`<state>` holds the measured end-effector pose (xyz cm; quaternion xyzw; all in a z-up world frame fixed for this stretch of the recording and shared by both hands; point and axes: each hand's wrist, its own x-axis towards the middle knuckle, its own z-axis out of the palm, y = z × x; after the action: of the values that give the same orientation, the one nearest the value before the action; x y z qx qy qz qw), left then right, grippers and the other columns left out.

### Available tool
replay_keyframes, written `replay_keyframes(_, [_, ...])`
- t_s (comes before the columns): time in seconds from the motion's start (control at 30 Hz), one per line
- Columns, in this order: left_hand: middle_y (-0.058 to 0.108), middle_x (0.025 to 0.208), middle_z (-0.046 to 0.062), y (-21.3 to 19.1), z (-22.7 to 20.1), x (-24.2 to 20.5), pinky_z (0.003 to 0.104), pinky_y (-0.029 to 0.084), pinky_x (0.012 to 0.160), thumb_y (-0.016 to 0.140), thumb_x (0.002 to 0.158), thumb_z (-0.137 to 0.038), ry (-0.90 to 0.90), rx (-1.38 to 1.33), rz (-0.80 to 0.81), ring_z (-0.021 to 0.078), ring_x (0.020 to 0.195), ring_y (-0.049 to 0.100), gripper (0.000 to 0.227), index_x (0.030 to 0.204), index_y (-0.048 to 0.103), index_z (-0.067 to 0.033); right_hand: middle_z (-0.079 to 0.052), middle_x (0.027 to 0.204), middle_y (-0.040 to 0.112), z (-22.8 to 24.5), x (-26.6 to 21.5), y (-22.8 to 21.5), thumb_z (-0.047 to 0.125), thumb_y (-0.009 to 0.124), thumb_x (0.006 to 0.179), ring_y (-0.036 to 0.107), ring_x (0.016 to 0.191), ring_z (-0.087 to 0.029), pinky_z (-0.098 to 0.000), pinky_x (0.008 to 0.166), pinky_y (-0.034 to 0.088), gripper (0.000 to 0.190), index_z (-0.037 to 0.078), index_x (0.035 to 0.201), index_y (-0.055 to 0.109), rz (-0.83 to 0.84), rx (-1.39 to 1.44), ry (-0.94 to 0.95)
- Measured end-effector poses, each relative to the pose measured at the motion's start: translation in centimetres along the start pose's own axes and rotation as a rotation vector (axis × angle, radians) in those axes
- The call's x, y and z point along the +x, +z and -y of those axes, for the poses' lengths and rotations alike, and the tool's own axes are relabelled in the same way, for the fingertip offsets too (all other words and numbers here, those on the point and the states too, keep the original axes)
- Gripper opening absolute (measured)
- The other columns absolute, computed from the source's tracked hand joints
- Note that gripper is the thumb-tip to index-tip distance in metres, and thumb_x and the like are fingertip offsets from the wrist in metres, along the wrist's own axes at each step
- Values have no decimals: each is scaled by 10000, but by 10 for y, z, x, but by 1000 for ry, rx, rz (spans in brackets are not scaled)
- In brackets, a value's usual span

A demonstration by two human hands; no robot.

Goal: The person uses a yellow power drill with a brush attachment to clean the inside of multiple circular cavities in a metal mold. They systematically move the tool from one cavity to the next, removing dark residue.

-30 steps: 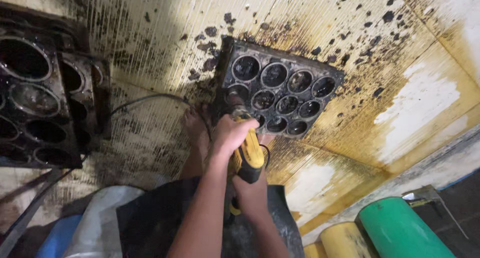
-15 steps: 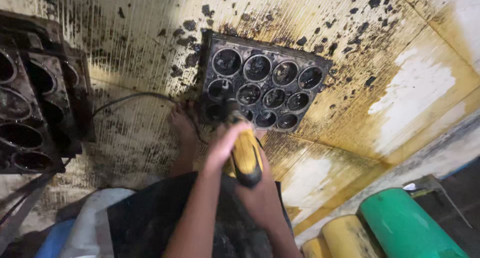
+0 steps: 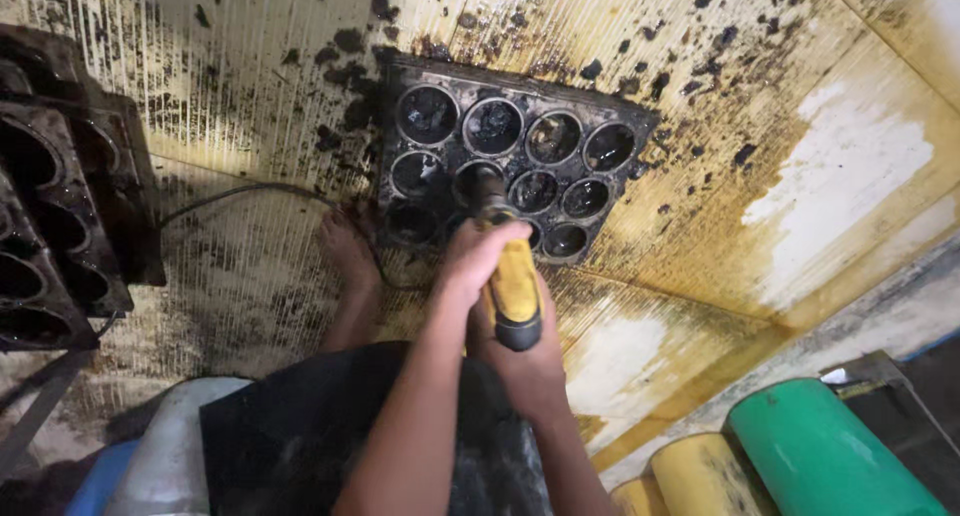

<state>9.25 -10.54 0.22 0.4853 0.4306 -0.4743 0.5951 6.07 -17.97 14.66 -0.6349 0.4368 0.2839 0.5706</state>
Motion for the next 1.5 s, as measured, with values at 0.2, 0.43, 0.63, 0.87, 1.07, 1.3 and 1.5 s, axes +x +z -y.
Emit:
replay_keyframes(0.2, [758, 754, 86, 7, -1, -5, 344, 546, 620, 796, 680, -345, -121, 28, -93, 188, 665, 719, 356, 787, 764, -7, -85, 1179, 659, -9, -6, -9, -16, 669, 718, 652, 981, -160, -319, 850, 549, 785, 60, 1475, 475, 56, -16, 135])
replay_keyframes(0.43, [765, 752, 94, 8, -10, -7, 330, 554, 635, 792, 696, -319, -217, 45, -58, 192, 657, 727, 329, 788, 771, -4, -88, 1343, 609, -13, 0, -13, -30, 689, 710, 606, 1220, -159, -299, 1023, 473, 854, 38, 1509, 393, 57, -45, -56])
replay_keyframes(0.63, [736, 775, 88, 12, 0, -9, 330, 527, 641, 791, 718, -355, -5, -119, 31, 189, 682, 687, 374, 869, 741, -17, -109, 1343, 585, -27, -2, -19, -7, 713, 727, 568, 1250, -206, -346, 1066, 441, 844, 48, 1507, 395, -35, -109, -64])
replay_keyframes(0.87, [748, 893, 65, 62, 22, -32, 313, 514, 731, 823, 660, -407, 9, 148, -117, 172, 795, 686, 461, 982, 779, -80, -106, 1489, 486, -23, -29, -86, 11, 755, 708, 455, 1400, -208, -341, 1141, 345, 985, 41, 1565, 270, 83, -103, -38])
replay_keyframes(1.07, [754, 889, 122, 99, 19, -14, 371, 548, 703, 792, 658, -457, -136, -61, -39, 249, 794, 721, 581, 996, 754, 15, -87, 1417, 556, -36, 1, -110, 30, 796, 725, 540, 1319, -197, -342, 1097, 411, 1010, 56, 1566, 238, -52, -155, 129])
replay_keyframes(1.3, [751, 886, 115, 90, 11, -10, 346, 528, 716, 755, 652, -539, -101, 292, -135, 229, 808, 719, 595, 981, 756, -43, -98, 1380, 581, -34, 12, -104, 0, 777, 729, 556, 1289, -195, -343, 1092, 430, 917, 30, 1537, 343, 37, 33, -13])
replay_keyframes(1.5, [767, 859, 127, 94, 9, -7, 374, 544, 697, 773, 617, -468, -186, 56, -137, 246, 778, 715, 557, 898, 782, 13, -82, 1330, 614, -27, 9, -98, -5, 760, 724, 599, 1211, -176, -330, 1028, 475, 848, 49, 1500, 423, 52, -43, 67])
